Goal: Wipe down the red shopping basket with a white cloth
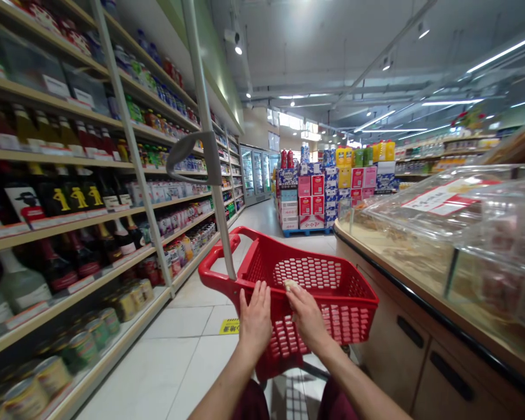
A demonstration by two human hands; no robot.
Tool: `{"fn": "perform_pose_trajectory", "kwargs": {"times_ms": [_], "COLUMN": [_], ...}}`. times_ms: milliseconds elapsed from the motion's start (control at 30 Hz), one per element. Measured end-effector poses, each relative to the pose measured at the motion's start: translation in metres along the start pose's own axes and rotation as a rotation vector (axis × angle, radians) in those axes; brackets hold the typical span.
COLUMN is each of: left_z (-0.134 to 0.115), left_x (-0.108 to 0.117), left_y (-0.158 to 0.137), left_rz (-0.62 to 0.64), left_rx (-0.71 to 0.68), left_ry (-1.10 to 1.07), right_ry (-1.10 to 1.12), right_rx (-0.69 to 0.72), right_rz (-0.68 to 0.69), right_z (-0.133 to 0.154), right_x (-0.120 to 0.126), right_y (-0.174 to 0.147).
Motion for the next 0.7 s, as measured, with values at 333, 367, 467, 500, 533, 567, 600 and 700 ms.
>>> {"fn": "perform_pose_trajectory", "kwargs": {"times_ms": [333, 367, 467, 500, 533, 567, 600, 700], "left_z": [-0.006, -0.005, -0.001, 0.000, 0.000, -0.001, -0.002, -0.001], "left_x": [0.002, 0.003, 0.005, 0.005, 0.005, 0.004, 0.004, 0.006], "left_y": [-0.001, -0.001, -0.001, -0.001, -0.001, -0.001, -0.002, -0.003], "left_rz": [0.016, 0.013, 0.018, 0.022, 0.025, 0.023, 0.015, -0.031], "left_rx": [0.024, 0.010, -0.035, -0.039, -0.037, -0.031, -0.023, -0.040], "left_ry": [0.011, 0.015, 0.020, 0.013, 0.000, -0.016, -0.035, -0.096], "right_ry": [-0.041, 0.001, 0.040, 0.019, -0.016, -0.054, -0.081, -0.036], "right_rx": [-0.179, -0.110, -0.035, -0.072, -0.137, -0.212, -0.274, -0.260], "right_rz": [-0.027, -0.032, -0.005, 0.010, 0.014, 0.007, -0.010, -0.047], "right_z": [-0.013, 0.000, 0.012, 0.006, -0.003, -0.013, -0.022, -0.022], "right_x": [0.010, 0.004, 0.001, 0.005, 0.009, 0.013, 0.016, 0.012], "right_y": [-0.006, -0.001, 0.005, 0.003, 0.000, -0.004, -0.007, -0.009]}}
Point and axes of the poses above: each hand's wrist, its own y-axis towards the middle knuckle, its own x-axis out of the back of the hand, z = x × y, the point moved 1 cm from there along y, towards the middle knuckle, and after that the axes turned 1 degree about x, right-handed, at the moved point
